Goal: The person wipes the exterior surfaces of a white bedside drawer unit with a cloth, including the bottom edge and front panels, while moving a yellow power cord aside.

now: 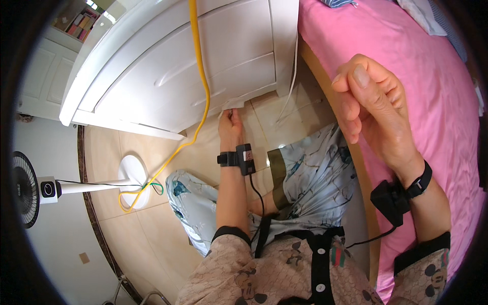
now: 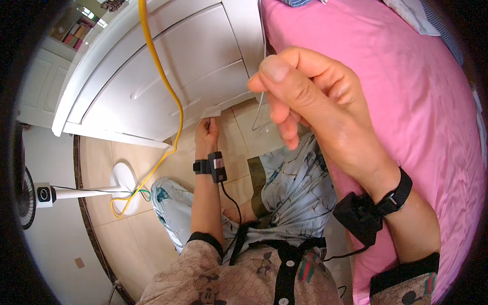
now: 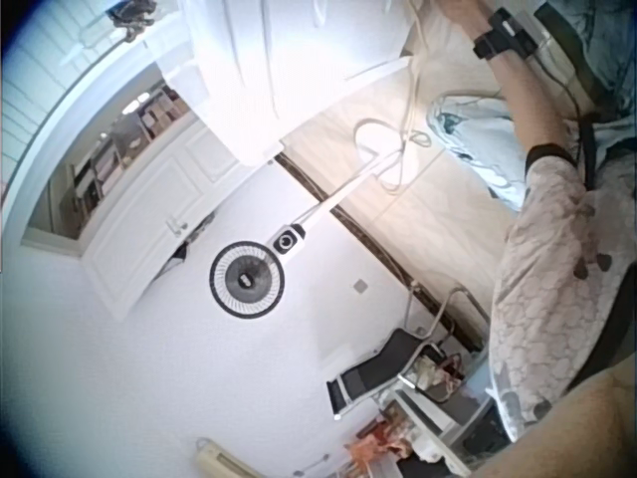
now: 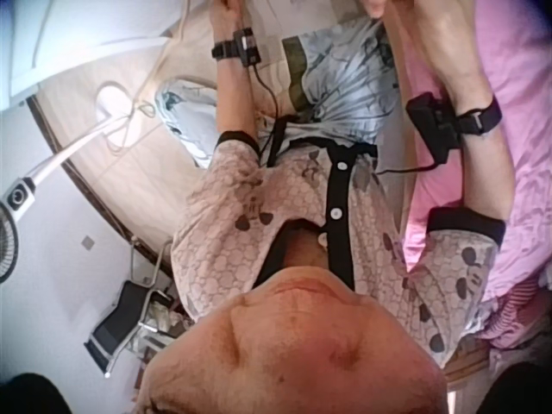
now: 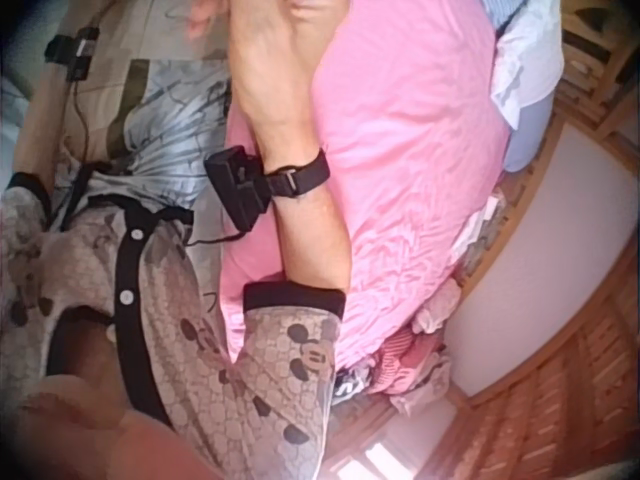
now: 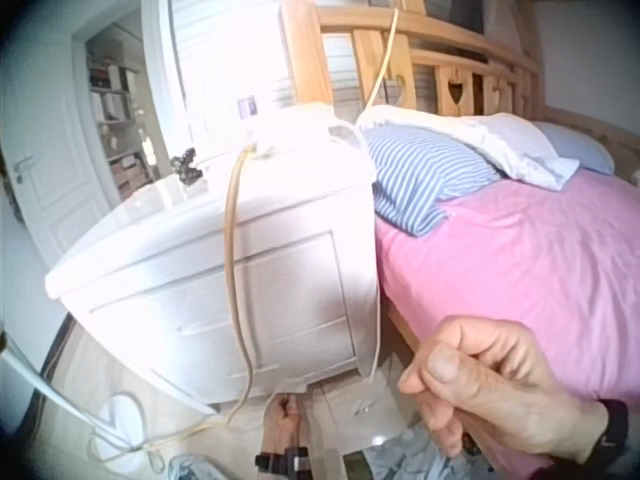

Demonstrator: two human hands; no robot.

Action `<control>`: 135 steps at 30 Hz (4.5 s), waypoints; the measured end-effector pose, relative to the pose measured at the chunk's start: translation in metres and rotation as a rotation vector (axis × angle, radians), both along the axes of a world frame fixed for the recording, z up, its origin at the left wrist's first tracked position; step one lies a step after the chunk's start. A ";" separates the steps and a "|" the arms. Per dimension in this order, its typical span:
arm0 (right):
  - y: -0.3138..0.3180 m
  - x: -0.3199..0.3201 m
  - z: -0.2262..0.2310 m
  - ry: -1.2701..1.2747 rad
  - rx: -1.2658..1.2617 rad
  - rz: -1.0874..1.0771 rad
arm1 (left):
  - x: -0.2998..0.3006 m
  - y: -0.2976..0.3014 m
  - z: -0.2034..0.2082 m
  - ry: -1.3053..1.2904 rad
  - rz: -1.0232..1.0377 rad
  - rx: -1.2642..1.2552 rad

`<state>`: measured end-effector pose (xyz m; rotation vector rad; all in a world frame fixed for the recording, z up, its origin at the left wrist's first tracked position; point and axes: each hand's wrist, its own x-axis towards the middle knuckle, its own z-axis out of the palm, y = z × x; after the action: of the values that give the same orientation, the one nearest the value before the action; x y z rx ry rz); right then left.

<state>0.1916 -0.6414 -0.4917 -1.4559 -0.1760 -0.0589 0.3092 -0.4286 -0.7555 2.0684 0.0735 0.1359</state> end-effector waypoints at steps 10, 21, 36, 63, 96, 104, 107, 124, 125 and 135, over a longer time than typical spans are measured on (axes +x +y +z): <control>0.002 0.004 0.000 -0.019 0.127 0.033 | 0.019 -0.042 -0.038 -0.002 -0.246 -0.499; -0.010 0.001 -0.002 -0.006 0.109 0.002 | 0.027 -0.077 -0.030 0.253 -0.443 0.041; 0.002 0.003 0.002 0.001 0.013 -0.025 | 0.052 -0.103 -0.109 0.705 -0.175 -1.275; 0.008 0.002 -0.003 -0.015 -0.029 -0.066 | 0.021 0.120 0.005 0.481 0.095 -1.529; 0.012 0.004 0.000 -0.036 -0.106 -0.059 | 0.013 0.100 -0.022 0.069 0.479 -1.356; 0.016 0.004 0.001 -0.043 -0.147 -0.067 | 0.012 0.017 -0.011 0.341 0.167 -1.270; 0.019 0.002 0.000 -0.039 -0.128 -0.090 | 0.011 0.003 0.025 0.505 -0.105 -1.120; 0.128 0.031 -0.008 0.082 -0.045 0.130 | -0.056 0.150 0.077 0.064 -0.323 -0.638; 0.131 0.036 -0.024 0.093 0.033 0.142 | -0.060 0.145 0.076 0.089 -0.372 -0.613; 0.112 0.019 -0.102 0.030 -0.256 -0.097 | -0.115 0.053 0.088 0.006 -0.567 -0.484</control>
<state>0.2108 -0.5290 -0.5935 -1.7196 -0.0902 -0.0961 0.1942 -0.3756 -0.6680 1.5368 -0.4345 -0.2191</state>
